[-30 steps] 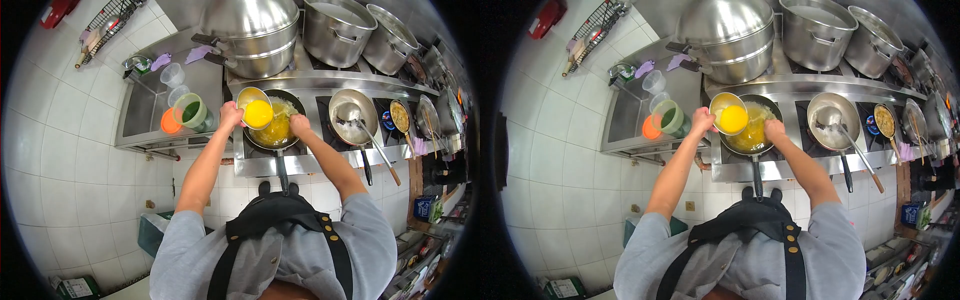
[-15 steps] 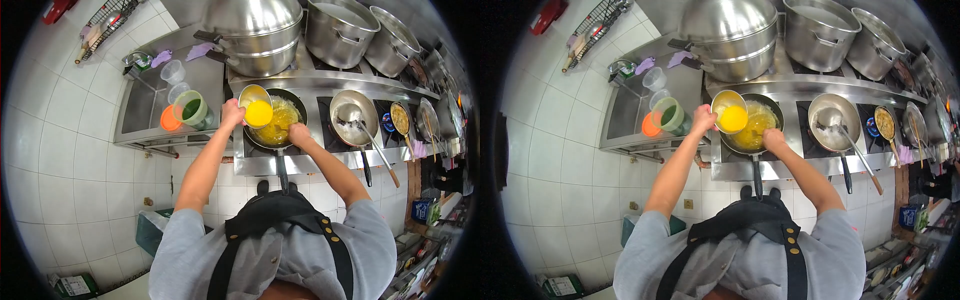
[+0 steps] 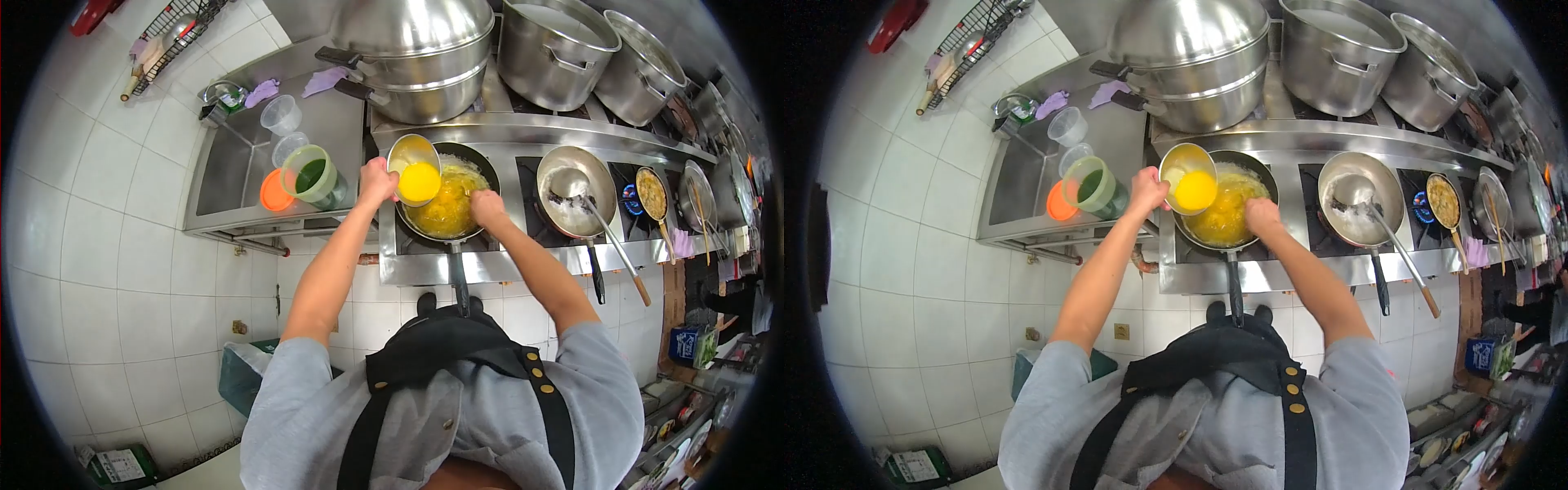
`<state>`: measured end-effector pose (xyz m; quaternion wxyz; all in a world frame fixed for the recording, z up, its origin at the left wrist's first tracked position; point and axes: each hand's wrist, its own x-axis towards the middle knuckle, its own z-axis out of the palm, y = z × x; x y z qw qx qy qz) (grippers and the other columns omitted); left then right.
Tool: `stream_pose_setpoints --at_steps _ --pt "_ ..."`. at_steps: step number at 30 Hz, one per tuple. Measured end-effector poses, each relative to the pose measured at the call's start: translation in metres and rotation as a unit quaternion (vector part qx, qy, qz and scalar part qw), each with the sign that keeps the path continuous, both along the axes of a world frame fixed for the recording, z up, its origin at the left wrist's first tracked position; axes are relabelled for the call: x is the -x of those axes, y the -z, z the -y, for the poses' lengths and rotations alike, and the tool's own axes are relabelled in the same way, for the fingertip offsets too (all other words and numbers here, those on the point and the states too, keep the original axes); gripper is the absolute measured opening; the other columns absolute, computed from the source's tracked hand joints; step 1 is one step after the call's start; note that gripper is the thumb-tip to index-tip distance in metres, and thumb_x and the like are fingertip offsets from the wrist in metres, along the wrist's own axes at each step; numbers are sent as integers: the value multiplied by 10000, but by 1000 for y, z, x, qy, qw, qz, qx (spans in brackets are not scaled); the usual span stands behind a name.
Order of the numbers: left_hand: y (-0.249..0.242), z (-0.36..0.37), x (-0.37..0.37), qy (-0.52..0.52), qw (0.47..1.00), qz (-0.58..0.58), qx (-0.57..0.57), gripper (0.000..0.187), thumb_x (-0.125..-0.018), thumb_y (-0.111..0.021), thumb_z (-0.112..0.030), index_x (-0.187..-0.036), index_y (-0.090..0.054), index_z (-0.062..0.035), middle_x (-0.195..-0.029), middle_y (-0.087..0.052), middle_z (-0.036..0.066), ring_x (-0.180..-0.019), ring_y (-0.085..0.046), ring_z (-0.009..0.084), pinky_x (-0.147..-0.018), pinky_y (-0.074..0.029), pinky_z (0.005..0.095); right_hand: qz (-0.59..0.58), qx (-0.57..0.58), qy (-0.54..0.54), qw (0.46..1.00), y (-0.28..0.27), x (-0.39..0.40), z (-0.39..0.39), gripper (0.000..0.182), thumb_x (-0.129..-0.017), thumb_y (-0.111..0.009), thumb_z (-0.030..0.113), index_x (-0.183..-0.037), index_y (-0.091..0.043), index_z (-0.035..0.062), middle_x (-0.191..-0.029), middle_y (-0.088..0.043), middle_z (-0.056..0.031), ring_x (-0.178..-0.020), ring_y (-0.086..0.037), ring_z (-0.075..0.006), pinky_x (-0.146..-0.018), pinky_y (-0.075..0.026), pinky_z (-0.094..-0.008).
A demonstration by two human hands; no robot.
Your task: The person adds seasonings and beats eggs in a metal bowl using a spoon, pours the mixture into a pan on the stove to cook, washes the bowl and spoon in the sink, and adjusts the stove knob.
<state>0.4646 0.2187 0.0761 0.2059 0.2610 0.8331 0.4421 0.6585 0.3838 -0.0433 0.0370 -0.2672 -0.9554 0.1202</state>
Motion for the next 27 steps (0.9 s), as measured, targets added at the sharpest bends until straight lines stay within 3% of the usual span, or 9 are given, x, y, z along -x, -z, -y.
stream_pose_setpoints --at_steps 2,4,7,10,12,16,19,23,27 --pt "6 -3 4 3 1000 -4 -2 133 -720 -532 -29 -651 -441 39 -573 -563 182 -438 -614 276 -375 -493 373 -37 -12 -21 999 20 14 13 208 -804 -491 176 -756 -642 41 -771 -645 -188 -756 -642 -314 -708 -511 -420" --pt "7 -1 5 0 1000 -2 -3 136 -719 -534 -28 -648 -441 41 -574 -563 182 -438 -614 278 -373 -494 376 26 7 -62 998 11 5 25 206 -806 -493 177 -765 -641 40 -770 -644 -190 -759 -641 -316 -714 -511 -422" --pt "4 -1 5 -11 1000 5 -23 134 -717 -538 -23 -647 -443 42 -583 -565 176 -441 -615 278 -370 -495 378 13 -22 -3 1000 0 -23 13 210 -801 -493 175 -767 -641 30 -784 -645 -197 -762 -641 -330 -711 -512 -432" --pt "6 -1 3 -16 998 18 -53 137 -715 -543 -18 -648 -440 41 -603 -565 170 -450 -616 276 -364 -495 374 8 18 28 999 -1 -4 -9 207 -785 -504 171 -735 -646 28 -805 -645 -212 -756 -640 -351 -691 -517 -435" --pt "5 -1 2 -22 998 23 -54 142 -713 -547 -13 -648 -433 40 -620 -562 166 -459 -617 275 -357 -494 369 -11 10 1 1000 13 11 4 209 -787 -504 172 -732 -648 30 -797 -642 -216 -754 -640 -350 -696 -516 -432" --pt "12 -2 7 -39 995 61 -70 153 -718 -549 -4 -645 -422 41 -650 -539 151 -473 -612 264 -356 -503 364 42 45 -39 997 -12 -8 30 188 -768 -520 170 -774 -663 47 -832 -656 -187 -788 -649 -313 -715 -522 -413" --pt "11 5 6 -57 990 100 -76 158 -730 -538 13 -639 -409 25 -656 -511 124 -477 -603 254 -359 -512 363 12 9 0 1000 -6 -25 5 230 -807 -523 228 -740 -653 50 -784 -643 -203 -752 -635 -340 -721 -505 -430" --pt "6 4 9 -58 981 163 -92 183 -763 -519 34 -650 -384 -15 -662 -473 97 -496 -602 272 -384 -541 366 -22 13 1 1000 24 15 -2 259 -823 -515 243 -741 -648 37 -773 -646 -187 -780 -633 -335 -732 -500 -433" --pt "9 6 17 -49 972 194 -126 200 -782 -515 42 -662 -373 -35 -677 -467 98 -502 -601 288 -408 -559 374 23 40 -51 998 0 -5 30 244 -825 -524 244 -767 -649 42 -772 -643 -192 -757 -632 -349 -708 -506 -434"
